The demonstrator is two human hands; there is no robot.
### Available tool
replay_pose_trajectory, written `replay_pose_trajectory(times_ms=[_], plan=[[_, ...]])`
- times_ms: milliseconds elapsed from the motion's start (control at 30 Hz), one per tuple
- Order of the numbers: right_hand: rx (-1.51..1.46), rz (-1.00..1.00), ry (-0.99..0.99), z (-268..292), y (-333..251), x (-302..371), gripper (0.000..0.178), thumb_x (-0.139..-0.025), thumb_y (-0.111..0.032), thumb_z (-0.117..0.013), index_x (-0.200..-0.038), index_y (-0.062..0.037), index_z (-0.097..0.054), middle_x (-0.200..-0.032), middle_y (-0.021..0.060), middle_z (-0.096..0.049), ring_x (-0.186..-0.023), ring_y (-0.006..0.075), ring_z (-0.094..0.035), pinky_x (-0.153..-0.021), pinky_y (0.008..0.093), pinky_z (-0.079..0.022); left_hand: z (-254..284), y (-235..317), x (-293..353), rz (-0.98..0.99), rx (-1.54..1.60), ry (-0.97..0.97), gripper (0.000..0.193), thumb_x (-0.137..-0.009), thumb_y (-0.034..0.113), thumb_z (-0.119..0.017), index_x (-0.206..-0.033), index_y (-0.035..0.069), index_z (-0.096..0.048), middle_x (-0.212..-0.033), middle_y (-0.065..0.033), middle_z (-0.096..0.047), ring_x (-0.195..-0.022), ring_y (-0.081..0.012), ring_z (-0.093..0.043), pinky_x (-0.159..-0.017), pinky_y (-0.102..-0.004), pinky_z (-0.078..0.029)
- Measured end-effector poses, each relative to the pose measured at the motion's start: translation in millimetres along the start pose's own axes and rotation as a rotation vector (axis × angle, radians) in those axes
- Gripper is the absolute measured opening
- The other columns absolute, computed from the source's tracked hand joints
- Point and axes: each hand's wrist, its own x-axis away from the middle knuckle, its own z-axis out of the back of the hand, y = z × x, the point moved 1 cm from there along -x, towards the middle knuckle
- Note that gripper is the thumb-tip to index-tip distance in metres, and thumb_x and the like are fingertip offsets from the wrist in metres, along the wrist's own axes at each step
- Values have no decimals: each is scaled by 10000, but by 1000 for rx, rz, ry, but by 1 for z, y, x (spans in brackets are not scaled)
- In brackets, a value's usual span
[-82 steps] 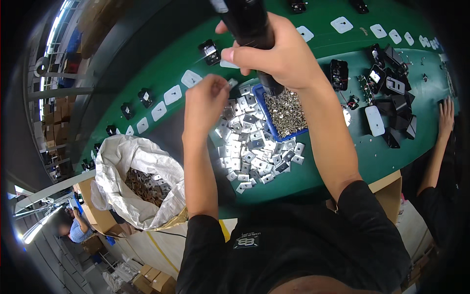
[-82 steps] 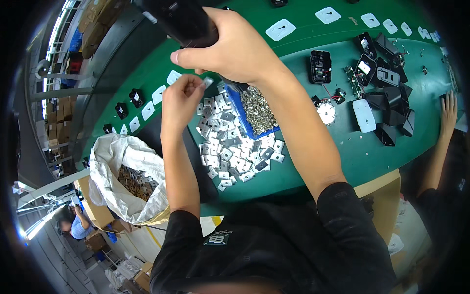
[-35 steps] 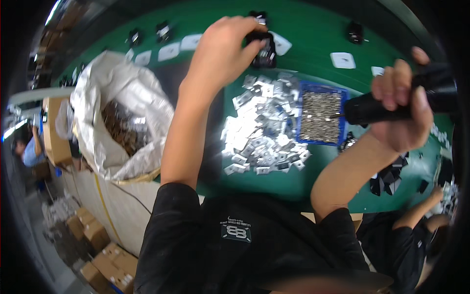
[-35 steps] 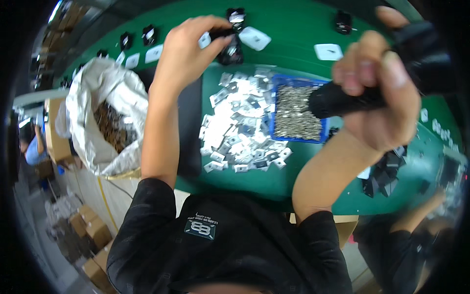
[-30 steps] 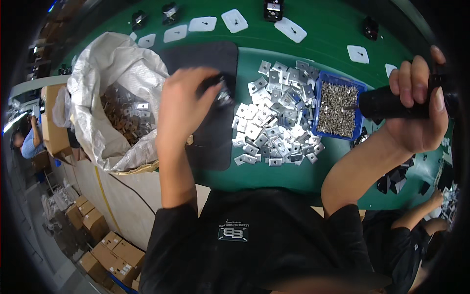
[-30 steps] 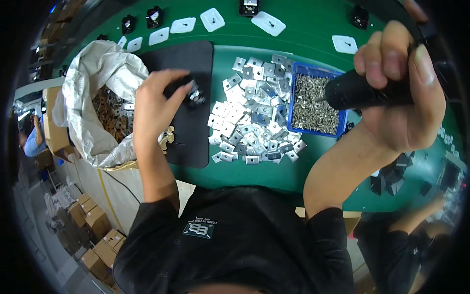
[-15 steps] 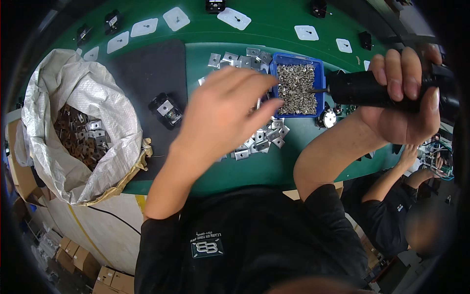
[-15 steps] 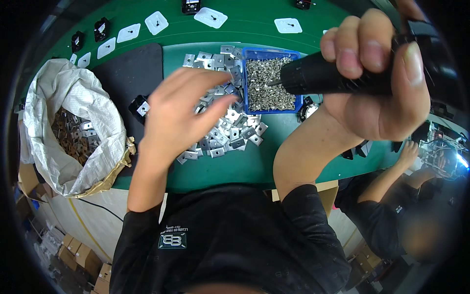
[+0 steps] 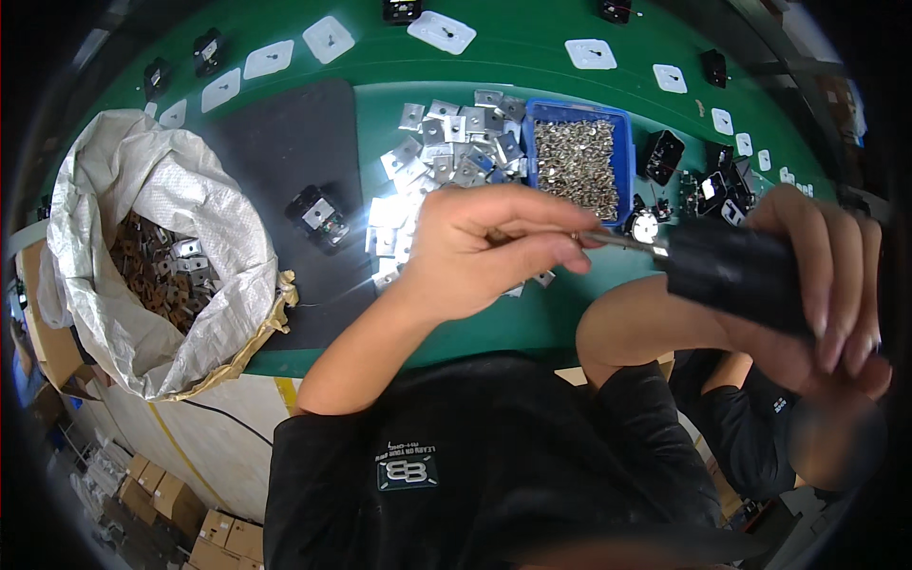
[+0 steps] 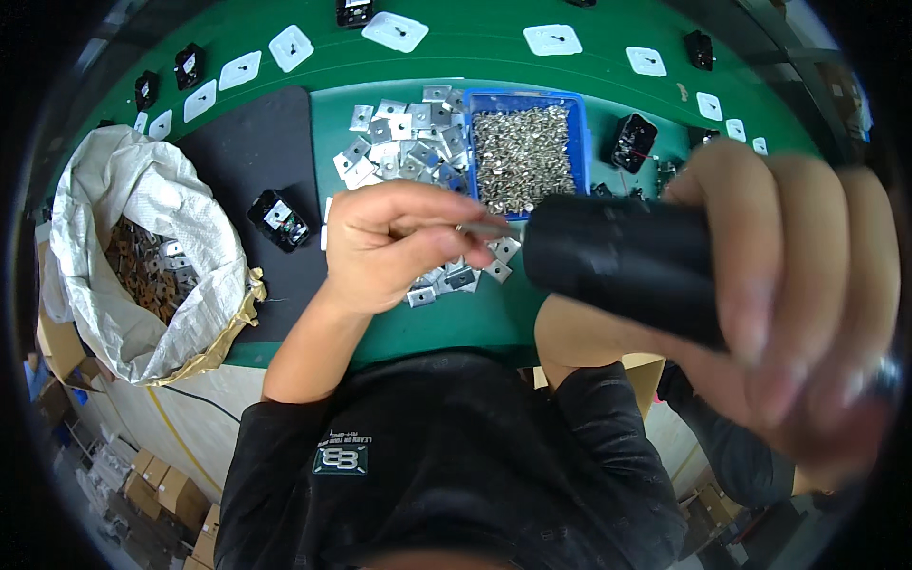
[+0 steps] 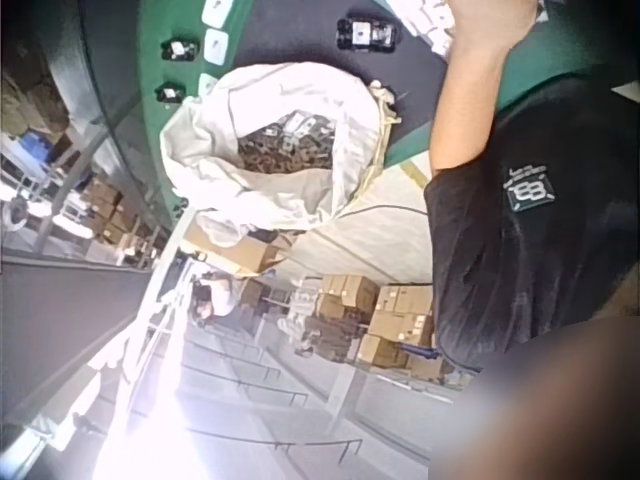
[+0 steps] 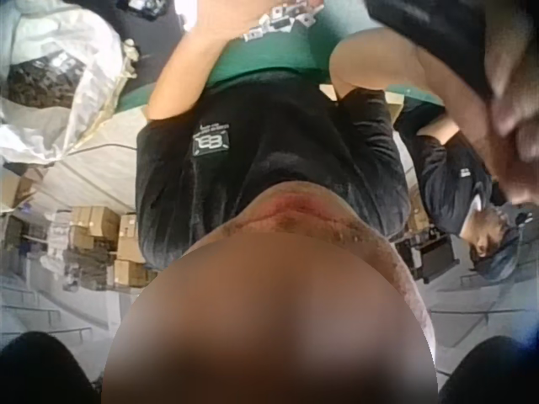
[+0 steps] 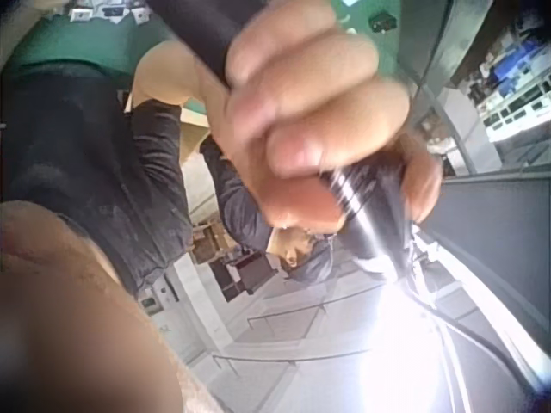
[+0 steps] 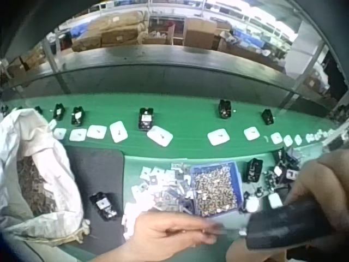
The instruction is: Assembling electronic components using an electric screwdriver at a factory workbench.
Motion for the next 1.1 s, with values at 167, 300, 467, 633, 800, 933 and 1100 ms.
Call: replay_pose_trajectory(times_ms=[167, 300, 467, 633, 800, 933, 1100], plan=[[-111, -61, -84, 0, 0, 3, 126, -711, -153, -772, -737, -134, -650, -646, -66, -632, -559, 36, -614, -584, 158, -534, -4, -3, 21, -143, 321, -58, 196, -860, -1, -679, -1021, -88, -610, -962, -298, -667, -845, -345, -708, -695, -417, -611], [-110, -22, -115, -6, 4, 2, 139, -723, -142, -779, -673, -137, -650, -638, -61, -647, -552, 43, -627, -581, 164, -550, -1, -3, 31, -173, 422, -3, 199, -863, 3, -677, -1035, -77, -617, -957, -292, -669, -851, -349, -707, -697, -422, -612], [-113, 57, -145, -12, 5, 10, 200, -737, -128, -787, -593, -140, -649, -628, -54, -665, -545, 52, -643, -576, 171, -569, 4, 6, 37, -224, 240, -25, 183, -867, 15, -679, -1024, -71, -642, -973, -277, -679, -864, -330, -709, -711, -397, -600], [-83, 77, -159, -21, 1, 16, 243, -739, -121, -798, -549, -141, -648, -624, -50, -673, -544, 58, -651, -578, 177, -578, 13, 16, 37, -423, -196, -34, 228, -851, 17, -692, -1053, -78, -644, -921, -248, -699, -823, -304, -720, -718, -366, -585], [14, -93, -142, -30, 7, 13, 228, -702, -129, -826, -564, -134, -645, -633, -50, -656, -564, 62, -645, -600, 182, -564, 20, 18, 34, -638, -476, -21, 334, -832, 43, -711, -1124, -92, -619, -878, -226, -710, -791, -301, -723, -696, -353, -576], [68, -249, -144, -35, 26, 8, 228, -673, -135, -848, -576, -129, -642, -640, -50, -643, -580, 64, -640, -618, 186, -553, 32, 27, 39, -720, -629, 5, 460, -806, 135, -753, -1178, -81, -589, -905, -221, -711, -759, -279, -713, -641, -343, -552], [92, -287, -156, -38, 67, 5, 221, -656, -134, -862, -611, -121, -645, -665, -48, -635, -613, 65, -638, -643, 192, -539, 93, 69, 61, -704, -1364, 30, 767, -619, 361, -848, -1210, -37, -561, -1142, -172, -662, -994, -318, -645, -838, -395, -476]])
